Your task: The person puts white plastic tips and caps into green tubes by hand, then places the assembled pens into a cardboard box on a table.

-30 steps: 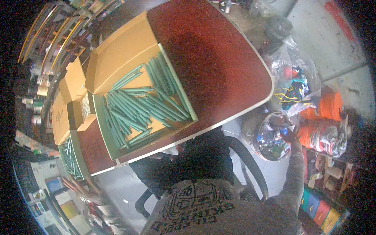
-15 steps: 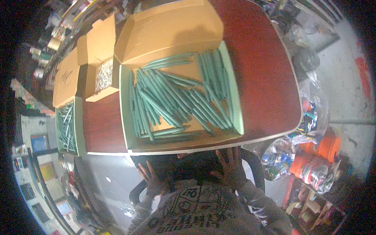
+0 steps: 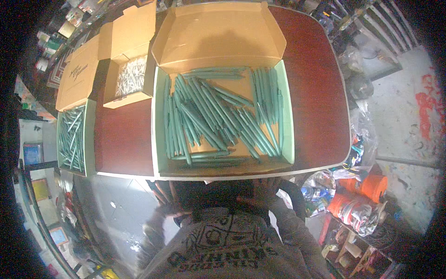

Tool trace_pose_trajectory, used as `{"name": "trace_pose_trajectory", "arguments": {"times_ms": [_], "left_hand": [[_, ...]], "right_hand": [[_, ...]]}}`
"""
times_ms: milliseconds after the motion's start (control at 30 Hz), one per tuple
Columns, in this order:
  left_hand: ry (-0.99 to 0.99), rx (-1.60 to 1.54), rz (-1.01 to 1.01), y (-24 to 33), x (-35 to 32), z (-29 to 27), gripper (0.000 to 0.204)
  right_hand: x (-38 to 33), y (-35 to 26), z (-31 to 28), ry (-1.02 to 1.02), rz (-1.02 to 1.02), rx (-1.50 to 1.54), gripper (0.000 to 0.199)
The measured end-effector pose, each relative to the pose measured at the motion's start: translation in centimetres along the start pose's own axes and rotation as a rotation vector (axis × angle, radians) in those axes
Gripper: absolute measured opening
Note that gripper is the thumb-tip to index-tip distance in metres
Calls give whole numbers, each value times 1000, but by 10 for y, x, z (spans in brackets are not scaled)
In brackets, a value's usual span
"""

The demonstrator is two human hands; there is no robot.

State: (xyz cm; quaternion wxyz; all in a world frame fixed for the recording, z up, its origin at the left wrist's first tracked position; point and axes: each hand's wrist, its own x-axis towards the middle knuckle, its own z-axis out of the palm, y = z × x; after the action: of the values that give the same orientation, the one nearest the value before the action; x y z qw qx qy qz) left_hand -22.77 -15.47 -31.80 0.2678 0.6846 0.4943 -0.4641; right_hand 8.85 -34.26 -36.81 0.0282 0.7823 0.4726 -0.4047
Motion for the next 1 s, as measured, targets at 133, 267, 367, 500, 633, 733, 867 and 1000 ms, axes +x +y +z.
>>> {"name": "trace_pose_trajectory", "arguments": {"times_ms": [133, 267, 367, 500, 633, 733, 867, 1000], "left_hand": [[91, 187, 200, -32, 16, -4, 110], [185, 396, 275, -46, 10, 27, 93], [62, 376, 505, -48, -13, 18, 82], [-167, -477, 1032, -46, -81, -84, 62], [196, -977, 1159, -12, -142, -158, 37], [862, -849, 931, 21, -127, -184, 29], [1102, -1083, 846, 72, -101, -201, 30], [899, -1278, 1064, 97, -102, -210, 30]], "right_hand": [[-4, 15, -20, -219, -56, -225, 140], [-50, -50, -174, -543, -764, 178, 85], [-82, -116, -246, -657, -774, 383, 53], [-28, -170, -263, 322, -729, -8, 23], [36, -164, -233, 719, -724, -222, 27], [40, -161, -235, 695, -759, -226, 22], [24, -163, -238, 546, -720, -57, 16], [-2, -178, -241, 564, -842, 103, 20]]}}
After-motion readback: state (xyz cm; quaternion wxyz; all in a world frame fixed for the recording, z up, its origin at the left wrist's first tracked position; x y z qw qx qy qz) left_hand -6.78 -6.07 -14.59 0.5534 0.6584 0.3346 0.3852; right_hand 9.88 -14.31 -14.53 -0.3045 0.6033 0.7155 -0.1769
